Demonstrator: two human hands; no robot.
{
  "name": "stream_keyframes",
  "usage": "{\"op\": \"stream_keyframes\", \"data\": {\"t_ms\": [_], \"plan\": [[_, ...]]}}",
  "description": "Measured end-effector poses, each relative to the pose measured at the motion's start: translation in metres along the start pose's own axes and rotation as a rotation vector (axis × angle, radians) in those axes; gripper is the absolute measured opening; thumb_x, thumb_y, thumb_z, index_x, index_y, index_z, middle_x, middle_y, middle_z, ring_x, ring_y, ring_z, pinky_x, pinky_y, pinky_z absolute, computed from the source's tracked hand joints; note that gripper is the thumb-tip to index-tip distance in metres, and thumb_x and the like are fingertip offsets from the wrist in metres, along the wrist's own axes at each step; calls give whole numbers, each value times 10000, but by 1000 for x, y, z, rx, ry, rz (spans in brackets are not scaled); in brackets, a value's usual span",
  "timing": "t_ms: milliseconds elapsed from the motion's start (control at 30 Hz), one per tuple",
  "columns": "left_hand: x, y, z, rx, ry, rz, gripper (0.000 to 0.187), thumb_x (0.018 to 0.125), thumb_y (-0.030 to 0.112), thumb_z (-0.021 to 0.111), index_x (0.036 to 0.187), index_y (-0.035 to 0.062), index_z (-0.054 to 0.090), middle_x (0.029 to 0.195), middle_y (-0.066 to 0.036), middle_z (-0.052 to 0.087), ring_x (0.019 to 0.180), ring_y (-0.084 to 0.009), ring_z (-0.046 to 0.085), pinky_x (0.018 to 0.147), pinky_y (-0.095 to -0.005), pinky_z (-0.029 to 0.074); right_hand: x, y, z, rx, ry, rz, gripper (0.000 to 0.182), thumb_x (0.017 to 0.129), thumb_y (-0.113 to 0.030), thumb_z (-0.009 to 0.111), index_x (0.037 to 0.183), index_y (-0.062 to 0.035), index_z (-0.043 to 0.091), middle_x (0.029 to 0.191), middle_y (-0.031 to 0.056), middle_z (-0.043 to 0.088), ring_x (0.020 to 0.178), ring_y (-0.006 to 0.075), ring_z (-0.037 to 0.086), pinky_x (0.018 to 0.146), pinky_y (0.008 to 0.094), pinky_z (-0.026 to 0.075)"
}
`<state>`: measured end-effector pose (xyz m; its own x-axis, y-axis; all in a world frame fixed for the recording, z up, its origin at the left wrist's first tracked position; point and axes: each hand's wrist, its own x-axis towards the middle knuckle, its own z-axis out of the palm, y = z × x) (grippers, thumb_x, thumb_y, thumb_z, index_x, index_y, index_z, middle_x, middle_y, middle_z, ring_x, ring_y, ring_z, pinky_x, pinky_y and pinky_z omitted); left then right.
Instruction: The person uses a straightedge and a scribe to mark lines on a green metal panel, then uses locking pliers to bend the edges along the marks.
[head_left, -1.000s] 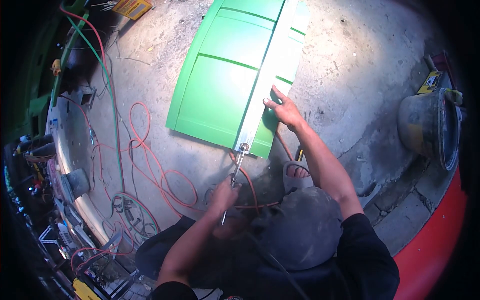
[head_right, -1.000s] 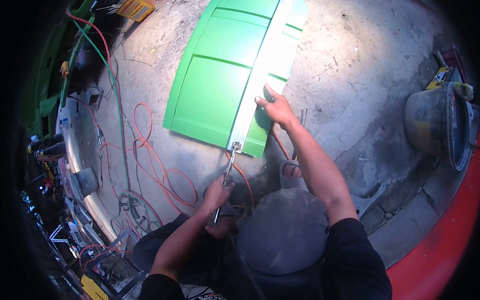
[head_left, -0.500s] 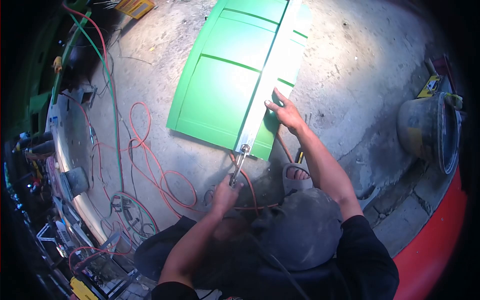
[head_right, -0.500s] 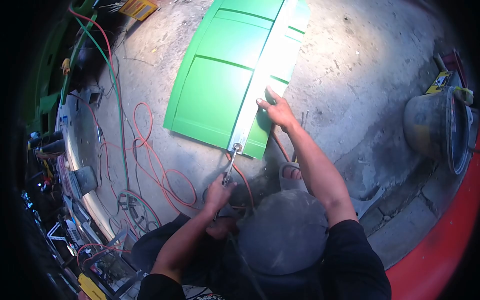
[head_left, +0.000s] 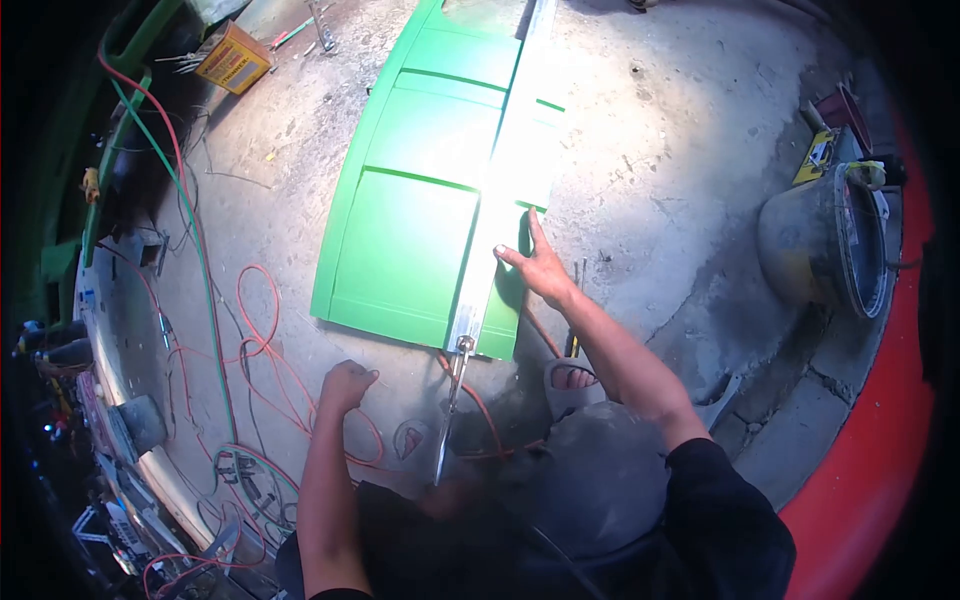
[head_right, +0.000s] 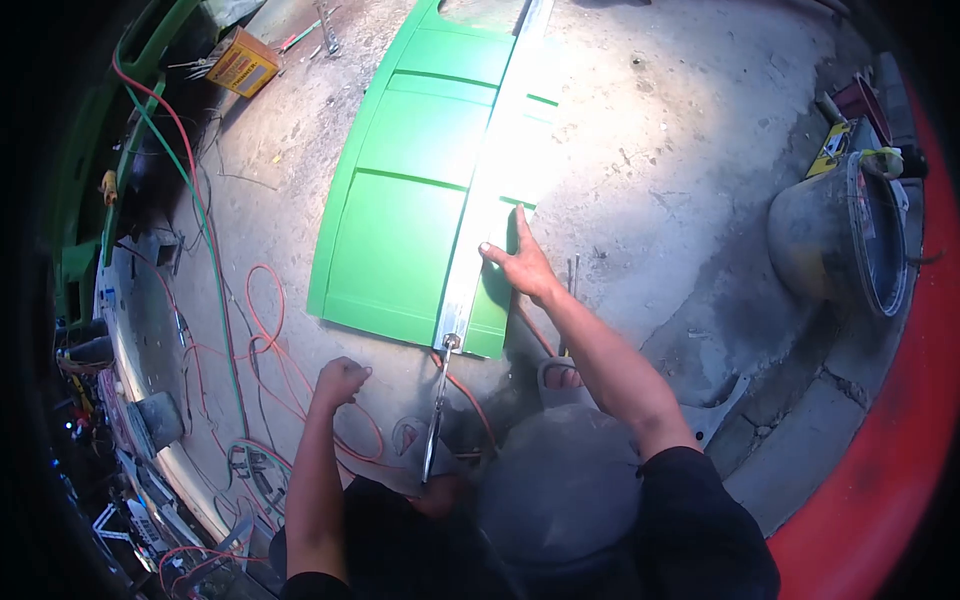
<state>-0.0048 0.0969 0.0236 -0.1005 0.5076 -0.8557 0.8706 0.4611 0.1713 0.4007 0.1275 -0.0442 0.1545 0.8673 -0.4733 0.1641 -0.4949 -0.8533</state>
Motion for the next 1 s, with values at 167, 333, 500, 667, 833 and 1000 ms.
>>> {"op": "stream_keyframes", "data": {"t_ms": [167, 333, 500, 667, 833, 1000], "plan": [[34, -28, 13, -440, 411, -85, 419, 891, 215, 702, 1192, -43, 566, 803, -110, 617, 632, -179, 600, 483, -357, 570, 9, 9, 4, 48, 103, 37, 1215, 835, -469, 736, 1563, -8, -121, 1489, 324, 404, 1380, 384, 445, 1158, 383, 349], [57, -38, 34, -569, 437, -98, 278, 942, 239, 650, 1060, 38, 499, 789, -71, 572, 637, -167, 576, 478, -347, 560, -3, -22, -9, 57, 57, 187, 1162, 845, -510, 704, 1570, -2, -50, 1471, 323, 423, 1358, 401, 463, 1136, 413, 373], [70, -40, 39, -686, 452, -114, 319, 946, 206, 652, 1133, 35, 458, 717, -53, 539, 554, -140, 533, 426, -324, 504, 10, -19, -11, 39, 264, 226, 997, 851, -541, 686, 1519, 23, 205, 1427, 319, 452, 1330, 410, 476, 1098, 470, 397], [86, -38, 42, -724, 472, -116, 253, 952, 197, 644, 1046, 64, 450, 670, -47, 519, 505, -137, 512, 411, -327, 497, 52, -16, -41, 107, 358, 245, 1031, 805, -539, 741, 1494, 49, 247, 1413, 323, 458, 1307, 408, 495, 1100, 455, 399], [114, -46, 58, -797, 685, -30, 282, 958, 141, 616, 725, 92, 465, 539, -21, 466, 374, -128, 400, 342, -306, 375, 121, -19, -56, 245, 309, 188, 1149, 718, -529, 827, 1493, 76, 233, 1400, 311, 484, 1298, 383, 515, 1102, 420, 412], [177, -128, 63, -790, 616, 83, 94, 938, 65, 551, 878, 64, 478, 641, -40, 507, 466, -136, 465, 418, -307, 398, 156, -33, -66, 531, 206, 176, 1061, 672, -338, 917, 1445, 75, 318, 1355, 263, 548, 1208, 305, 595, 1012, 379, 494]]}}
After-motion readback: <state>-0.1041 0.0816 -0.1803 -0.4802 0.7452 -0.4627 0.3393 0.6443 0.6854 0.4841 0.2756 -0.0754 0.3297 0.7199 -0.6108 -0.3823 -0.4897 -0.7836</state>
